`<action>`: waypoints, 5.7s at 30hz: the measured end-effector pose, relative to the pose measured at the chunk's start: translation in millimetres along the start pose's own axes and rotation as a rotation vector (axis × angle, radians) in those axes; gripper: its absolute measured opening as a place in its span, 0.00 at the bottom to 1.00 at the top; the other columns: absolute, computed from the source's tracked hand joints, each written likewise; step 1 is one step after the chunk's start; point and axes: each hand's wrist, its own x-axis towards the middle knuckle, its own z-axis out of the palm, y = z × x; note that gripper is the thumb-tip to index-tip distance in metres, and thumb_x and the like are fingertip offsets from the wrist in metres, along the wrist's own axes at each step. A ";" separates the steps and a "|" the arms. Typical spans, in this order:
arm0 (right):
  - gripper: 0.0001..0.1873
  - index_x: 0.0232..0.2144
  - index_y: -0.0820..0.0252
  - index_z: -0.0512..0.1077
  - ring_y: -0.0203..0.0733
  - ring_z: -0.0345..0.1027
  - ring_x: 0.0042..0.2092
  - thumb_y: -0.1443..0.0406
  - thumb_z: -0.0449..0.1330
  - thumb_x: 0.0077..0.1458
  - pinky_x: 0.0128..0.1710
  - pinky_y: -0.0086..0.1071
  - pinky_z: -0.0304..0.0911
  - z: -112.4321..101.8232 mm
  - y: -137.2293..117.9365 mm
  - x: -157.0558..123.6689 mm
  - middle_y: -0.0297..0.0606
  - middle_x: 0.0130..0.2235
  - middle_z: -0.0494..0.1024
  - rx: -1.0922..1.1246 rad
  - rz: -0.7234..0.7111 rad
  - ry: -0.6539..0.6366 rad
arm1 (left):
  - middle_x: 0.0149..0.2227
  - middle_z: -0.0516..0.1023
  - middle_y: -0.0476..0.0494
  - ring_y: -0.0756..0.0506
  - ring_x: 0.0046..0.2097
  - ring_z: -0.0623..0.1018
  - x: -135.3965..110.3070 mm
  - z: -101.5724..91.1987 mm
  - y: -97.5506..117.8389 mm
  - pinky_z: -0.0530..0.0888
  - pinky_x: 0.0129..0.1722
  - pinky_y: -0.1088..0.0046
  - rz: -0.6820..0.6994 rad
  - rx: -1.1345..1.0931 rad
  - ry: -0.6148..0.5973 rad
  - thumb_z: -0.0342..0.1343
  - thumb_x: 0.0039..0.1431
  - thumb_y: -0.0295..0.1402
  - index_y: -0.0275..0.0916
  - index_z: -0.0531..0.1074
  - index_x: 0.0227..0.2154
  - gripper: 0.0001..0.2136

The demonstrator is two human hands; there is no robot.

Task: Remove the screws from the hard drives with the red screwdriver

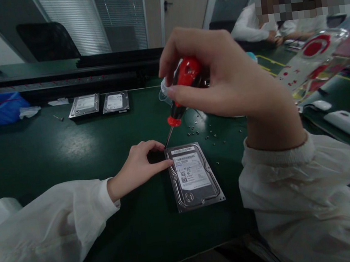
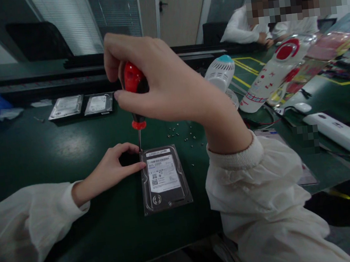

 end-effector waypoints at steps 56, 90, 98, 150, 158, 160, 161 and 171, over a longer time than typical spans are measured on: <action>0.13 0.43 0.61 0.73 0.35 0.61 0.36 0.60 0.58 0.59 0.45 0.34 0.62 -1.4 -11.2 -0.4 0.38 0.43 0.75 -0.090 0.113 -0.032 | 0.45 0.82 0.45 0.39 0.47 0.79 0.8 0.5 -1.9 0.72 0.52 0.53 0.007 -0.023 -0.003 0.68 0.58 0.50 0.43 0.77 0.44 0.19; 0.14 0.43 0.68 0.71 0.35 0.63 0.41 0.63 0.55 0.59 0.45 0.33 0.61 5.8 -14.1 -0.4 0.40 0.44 0.73 -0.040 0.040 -0.015 | 0.45 0.82 0.45 0.38 0.47 0.79 0.6 0.9 -2.4 0.73 0.49 0.55 0.025 -0.027 0.014 0.68 0.58 0.50 0.43 0.78 0.45 0.19; 0.13 0.42 0.65 0.71 0.39 0.66 0.48 0.67 0.54 0.54 0.52 0.33 0.62 5.3 -18.0 -1.9 0.44 0.47 0.74 -0.074 0.019 0.025 | 0.46 0.82 0.43 0.38 0.48 0.79 0.3 0.8 -2.6 0.75 0.49 0.56 0.032 -0.038 0.003 0.66 0.59 0.52 0.42 0.78 0.45 0.21; 0.14 0.39 0.62 0.68 0.33 0.56 0.34 0.57 0.49 0.66 0.44 0.33 0.55 -7.0 -2.4 14.4 0.34 0.34 0.66 -0.165 -0.075 -0.149 | 0.42 0.83 0.44 0.36 0.44 0.80 7.8 6.2 2.5 0.74 0.46 0.54 -0.080 -0.014 0.024 0.66 0.54 0.55 0.43 0.76 0.37 0.20; 0.15 0.35 0.61 0.68 0.30 0.51 0.31 0.57 0.49 0.66 0.39 0.33 0.53 -15.8 4.8 12.4 0.32 0.31 0.64 -0.174 0.011 -0.220 | 0.43 0.82 0.44 0.37 0.45 0.79 6.1 7.4 -2.6 0.73 0.49 0.53 -0.057 -0.005 0.027 0.66 0.56 0.55 0.43 0.77 0.39 0.20; 0.20 0.33 0.60 0.67 0.31 0.50 0.31 0.52 0.47 0.67 0.39 0.34 0.53 -15.9 7.1 12.9 0.32 0.30 0.64 -0.215 0.023 -0.203 | 0.43 0.82 0.44 0.37 0.45 0.80 5.8 7.1 -1.6 0.73 0.48 0.53 -0.056 -0.001 0.026 0.66 0.57 0.54 0.43 0.77 0.39 0.20; 0.19 0.33 0.60 0.68 0.31 0.50 0.31 0.52 0.48 0.66 0.40 0.34 0.53 -16.2 7.7 13.0 0.32 0.30 0.65 -0.216 0.026 -0.202 | 0.43 0.82 0.44 0.37 0.45 0.80 5.8 6.9 -0.9 0.73 0.49 0.53 -0.055 -0.001 0.025 0.66 0.57 0.54 0.43 0.77 0.39 0.20; 0.24 0.43 0.58 0.71 0.32 0.58 0.35 0.46 0.48 0.65 0.42 0.35 0.53 -18.8 7.7 8.9 0.32 0.37 0.71 -0.302 0.021 -0.214 | 0.41 0.82 0.45 0.39 0.43 0.80 6.5 6.2 3.1 0.74 0.48 0.55 -0.046 -0.032 0.033 0.67 0.57 0.53 0.43 0.77 0.39 0.19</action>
